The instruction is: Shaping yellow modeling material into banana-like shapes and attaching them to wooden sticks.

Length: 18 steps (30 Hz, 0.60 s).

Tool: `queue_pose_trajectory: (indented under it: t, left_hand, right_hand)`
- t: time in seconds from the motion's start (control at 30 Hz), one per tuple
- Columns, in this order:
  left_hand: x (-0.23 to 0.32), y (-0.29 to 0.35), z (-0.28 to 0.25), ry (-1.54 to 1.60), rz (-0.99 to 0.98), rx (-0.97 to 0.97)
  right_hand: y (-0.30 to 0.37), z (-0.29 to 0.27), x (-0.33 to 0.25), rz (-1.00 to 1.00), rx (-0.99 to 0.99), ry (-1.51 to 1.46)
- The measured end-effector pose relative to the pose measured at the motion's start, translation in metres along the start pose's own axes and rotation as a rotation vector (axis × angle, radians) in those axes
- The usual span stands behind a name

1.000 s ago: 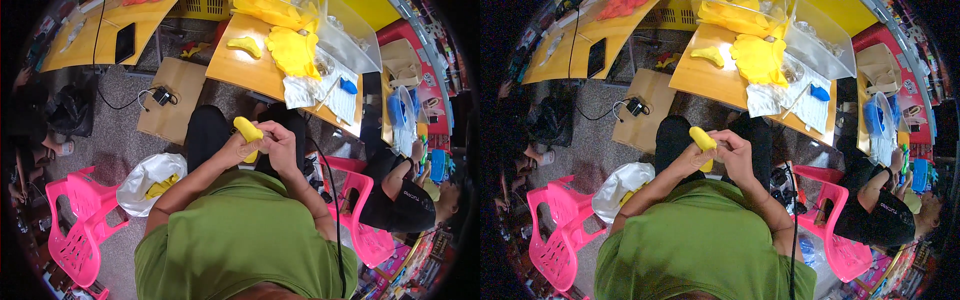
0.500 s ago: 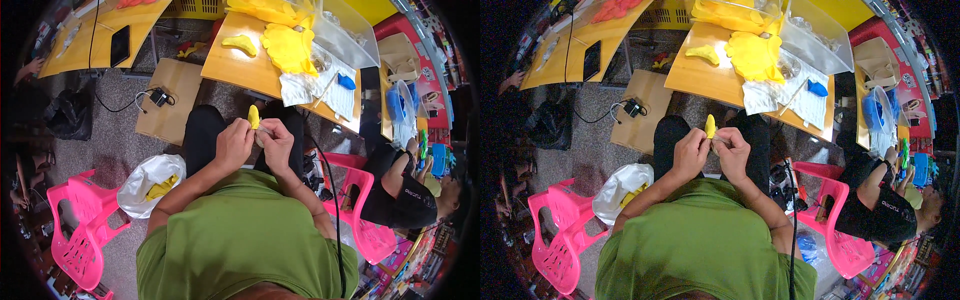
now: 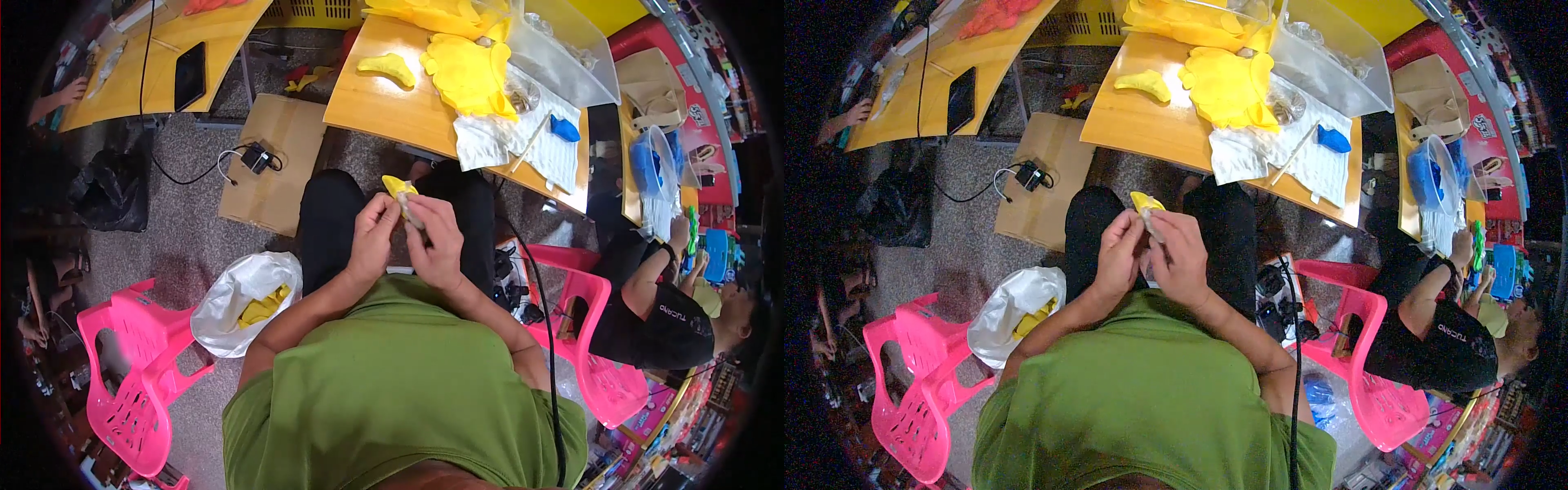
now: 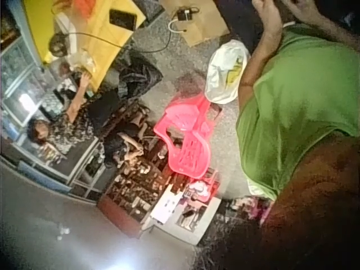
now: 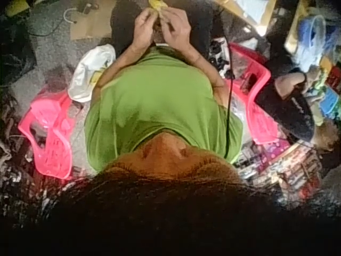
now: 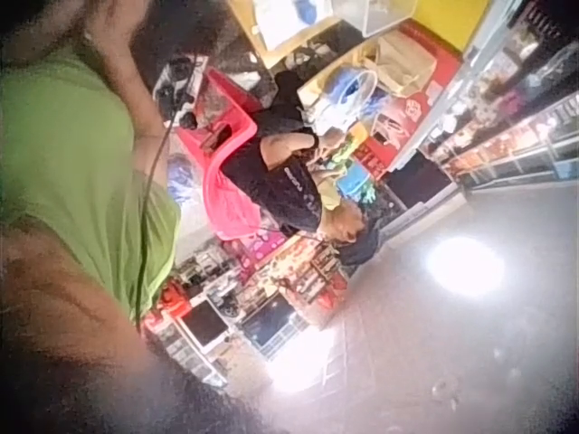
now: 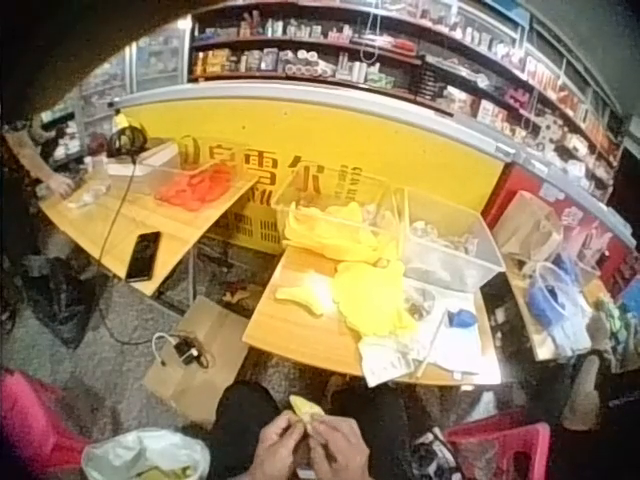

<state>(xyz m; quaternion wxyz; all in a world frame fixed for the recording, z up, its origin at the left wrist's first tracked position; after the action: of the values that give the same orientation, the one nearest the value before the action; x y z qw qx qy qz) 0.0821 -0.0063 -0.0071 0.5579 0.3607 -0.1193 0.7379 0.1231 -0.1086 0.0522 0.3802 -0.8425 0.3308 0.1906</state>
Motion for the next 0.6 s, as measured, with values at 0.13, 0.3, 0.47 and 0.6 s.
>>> queue_pose_trajectory:
  t: [0.13, 0.3, 0.47, 0.6]
  left_hand:
    - [0.006, 0.003, 0.005, 0.29, -0.092, 0.023]
    - [0.011, -0.002, -0.004, 0.335, -0.211, -0.015]
    - [0.015, 0.002, 0.005, 0.36, -0.203, -0.048]
    - [0.016, 0.005, 0.001, 0.288, -0.167, -0.13]
  right_hand:
    - [-0.004, -0.009, -0.016, -0.162, -0.104, 0.271]
    - [-0.002, -0.018, 0.0, 0.095, -0.121, -0.218]
    - [-0.014, -0.021, 0.005, 0.253, -0.017, -0.199]
    - [-0.015, -0.014, 0.009, 0.217, -0.072, -0.085]
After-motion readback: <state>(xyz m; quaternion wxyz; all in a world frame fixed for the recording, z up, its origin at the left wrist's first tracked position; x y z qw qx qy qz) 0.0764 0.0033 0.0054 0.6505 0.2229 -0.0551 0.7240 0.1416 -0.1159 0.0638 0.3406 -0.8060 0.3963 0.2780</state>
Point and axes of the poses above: each hand's wrist, its own y-axis away from the middle knuckle, its own z-axis out of the palm, x = y × z, the point moved 3 cm from there along -y, towards the middle knuckle, and after that the axes turned 13 degrees about y, right-handed, at the moved point
